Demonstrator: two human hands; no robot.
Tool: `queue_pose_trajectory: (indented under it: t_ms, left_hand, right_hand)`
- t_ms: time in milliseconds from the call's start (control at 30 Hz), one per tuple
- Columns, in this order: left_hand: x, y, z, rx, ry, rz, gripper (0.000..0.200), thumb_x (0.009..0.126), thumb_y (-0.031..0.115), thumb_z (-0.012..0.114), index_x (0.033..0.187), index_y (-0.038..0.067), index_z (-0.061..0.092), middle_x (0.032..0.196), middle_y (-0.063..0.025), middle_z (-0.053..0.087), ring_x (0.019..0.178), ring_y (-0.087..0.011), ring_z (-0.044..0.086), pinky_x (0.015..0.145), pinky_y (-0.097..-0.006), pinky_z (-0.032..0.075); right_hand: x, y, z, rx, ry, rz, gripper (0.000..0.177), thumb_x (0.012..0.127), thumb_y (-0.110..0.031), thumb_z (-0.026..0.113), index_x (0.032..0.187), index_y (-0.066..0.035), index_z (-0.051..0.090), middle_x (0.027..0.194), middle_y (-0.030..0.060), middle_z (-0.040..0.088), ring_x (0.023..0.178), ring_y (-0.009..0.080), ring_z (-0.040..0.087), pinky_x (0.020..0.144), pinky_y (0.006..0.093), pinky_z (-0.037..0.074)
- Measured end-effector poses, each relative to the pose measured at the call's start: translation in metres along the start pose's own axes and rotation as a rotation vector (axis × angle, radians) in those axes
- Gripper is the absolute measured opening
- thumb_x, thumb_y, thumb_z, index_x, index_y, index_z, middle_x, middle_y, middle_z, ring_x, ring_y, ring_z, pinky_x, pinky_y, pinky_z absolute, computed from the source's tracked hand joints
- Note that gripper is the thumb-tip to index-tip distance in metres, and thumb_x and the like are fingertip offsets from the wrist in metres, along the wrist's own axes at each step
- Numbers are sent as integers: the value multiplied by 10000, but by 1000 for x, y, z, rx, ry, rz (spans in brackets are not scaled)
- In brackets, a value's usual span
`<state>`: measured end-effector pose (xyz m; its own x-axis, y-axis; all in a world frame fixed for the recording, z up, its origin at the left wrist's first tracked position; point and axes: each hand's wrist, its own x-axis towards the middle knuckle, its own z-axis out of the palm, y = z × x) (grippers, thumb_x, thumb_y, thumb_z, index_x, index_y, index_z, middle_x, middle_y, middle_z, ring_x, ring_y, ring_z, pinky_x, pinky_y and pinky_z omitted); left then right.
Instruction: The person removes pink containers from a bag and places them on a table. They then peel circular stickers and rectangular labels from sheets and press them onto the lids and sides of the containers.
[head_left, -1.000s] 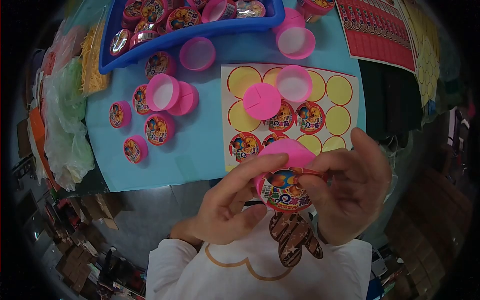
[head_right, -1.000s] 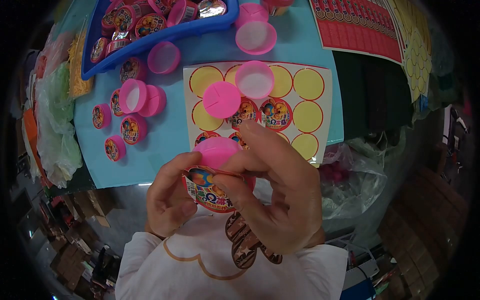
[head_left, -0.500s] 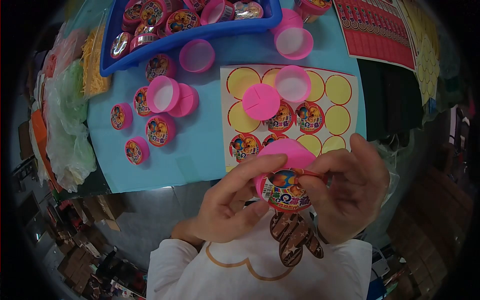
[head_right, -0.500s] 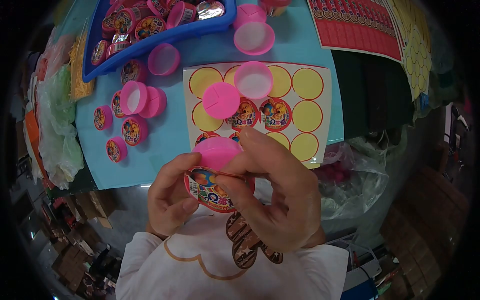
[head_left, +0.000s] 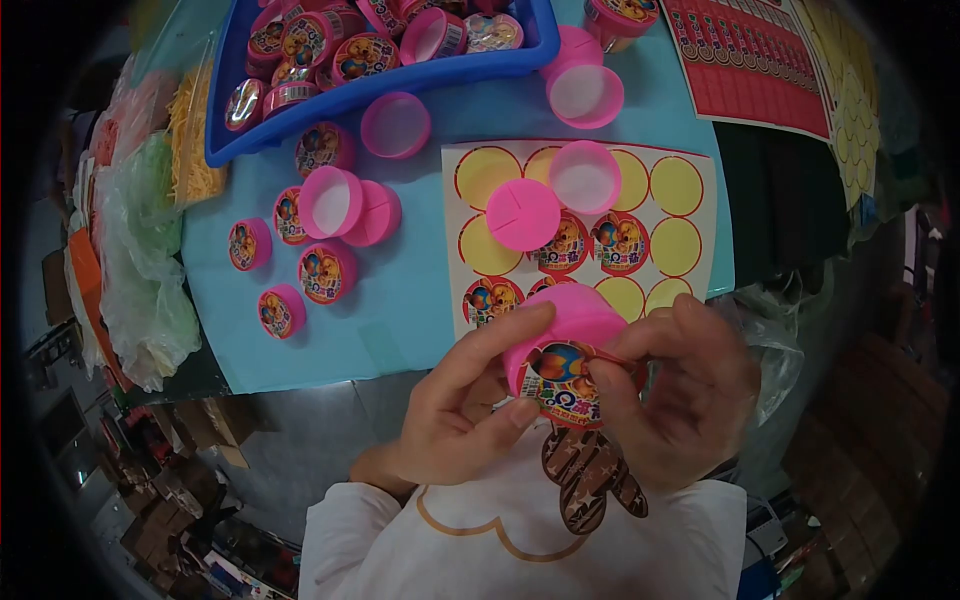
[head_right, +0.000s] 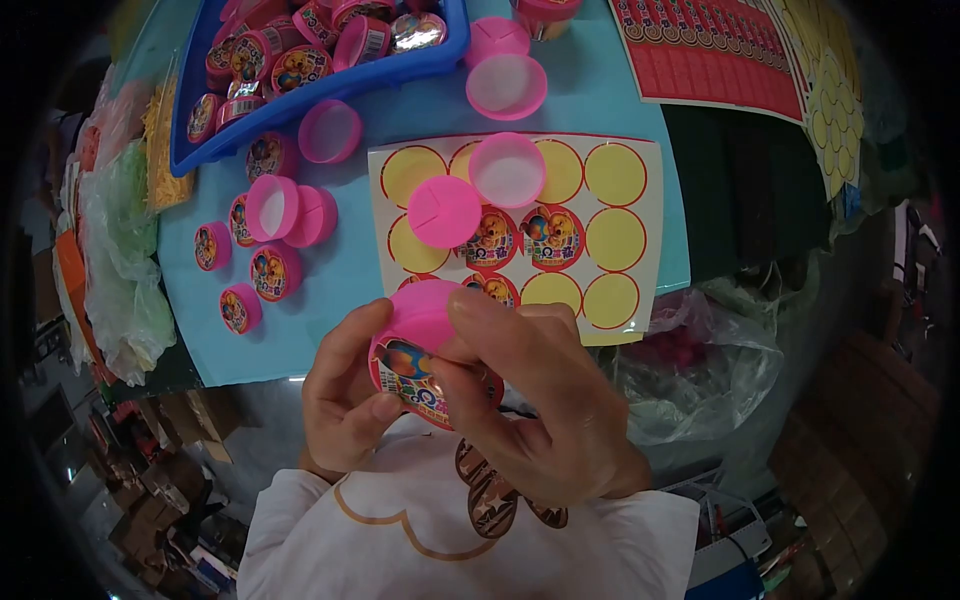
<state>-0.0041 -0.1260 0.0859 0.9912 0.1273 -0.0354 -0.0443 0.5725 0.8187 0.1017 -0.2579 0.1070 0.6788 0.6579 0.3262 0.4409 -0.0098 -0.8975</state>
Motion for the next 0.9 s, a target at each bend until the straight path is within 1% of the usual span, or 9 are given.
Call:
queue_pose_trajectory:
  t_ms: [333, 433, 500, 567, 600, 667, 733, 800, 900]
  left_hand:
    - [2, -2, 1, -29, 30, 38, 512, 804, -62, 442, 1268, -44, 227, 1246, -148, 339, 1151, -216, 369, 952, -338, 314]
    - [2, -4, -1, -8, 36, 52, 483, 801, -54, 457, 1244, -39, 264, 1224, -142, 361, 1147, -211, 375, 946, -335, 322]
    - [3, -7, 0, 18, 43, 69, 457, 799, -48, 468, 1219, -33, 288, 1206, -134, 374, 1135, -205, 387, 941, -332, 327]
    - [3, -11, -3, 48, 50, 92, 432, 796, -42, 478, 1194, -27, 312, 1187, -126, 386, 1122, -199, 399, 936, -328, 333]
    - [2, -14, -6, 47, 115, 133, 414, 792, -25, 496, 1171, -21, 327, 1174, -121, 391, 1097, -194, 420, 925, -325, 347]
    - [-1, -18, -11, 50, 173, 179, 397, 789, -8, 513, 1147, -15, 342, 1160, -115, 396, 1071, -189, 442, 913, -321, 361]
    - [-8, -20, -16, 160, 396, 73, 375, 796, 44, 511, 1131, -8, 349, 1121, -109, 422, 981, -182, 494, 856, -305, 408]
    - [-10, -15, -30, 141, 478, 60, 379, 802, 68, 498, 1141, -6, 344, 1087, -102, 444, 944, -171, 505, 818, -287, 426]
    - [-11, -7, -63, 293, 664, 36, 370, 806, 90, 464, 1154, 14, 363, 999, -86, 495, 893, -153, 523, 715, -240, 455]
  right_hand:
    - [4, -6, 4, -57, -42, 56, 433, 615, 176, 569, 1012, 37, 465, 706, 81, 518, 621, 138, 473, 465, 227, 357]
    - [1, -7, 8, -210, 29, -17, 433, 618, 134, 599, 1018, 20, 481, 712, 80, 515, 609, 170, 455, 507, 245, 356]
    - [1, -7, 7, -426, -60, -76, 421, 642, 37, 651, 1035, 0, 504, 757, 74, 496, 646, 190, 436, 596, 289, 361]
    - [0, -10, 19, -602, -5, 10, 414, 666, -28, 655, 1052, -10, 507, 788, 78, 487, 684, 199, 439, 631, 309, 353]
    - [-1, -10, 24, -777, 49, 99, 414, 691, -93, 660, 1069, -20, 509, 818, 82, 478, 721, 208, 441, 666, 328, 344]
    - [3, 6, 23, -743, 55, 145, 401, 711, -104, 628, 1090, -48, 512, 824, 76, 466, 732, 199, 444, 659, 335, 341]
    - [0, 30, 24, -711, 53, 195, 391, 731, -115, 596, 1112, -75, 515, 829, 71, 454, 744, 190, 447, 652, 341, 339]
    - [-9, 60, 25, -924, 83, 203, 307, 772, -145, 563, 1062, -51, 527, 826, 69, 468, 764, 208, 462, 693, 358, 331]
    - [-23, 90, -7, -893, 146, 365, 236, 785, -125, 540, 1008, -48, 538, 808, 69, 482, 761, 226, 469, 698, 351, 344]
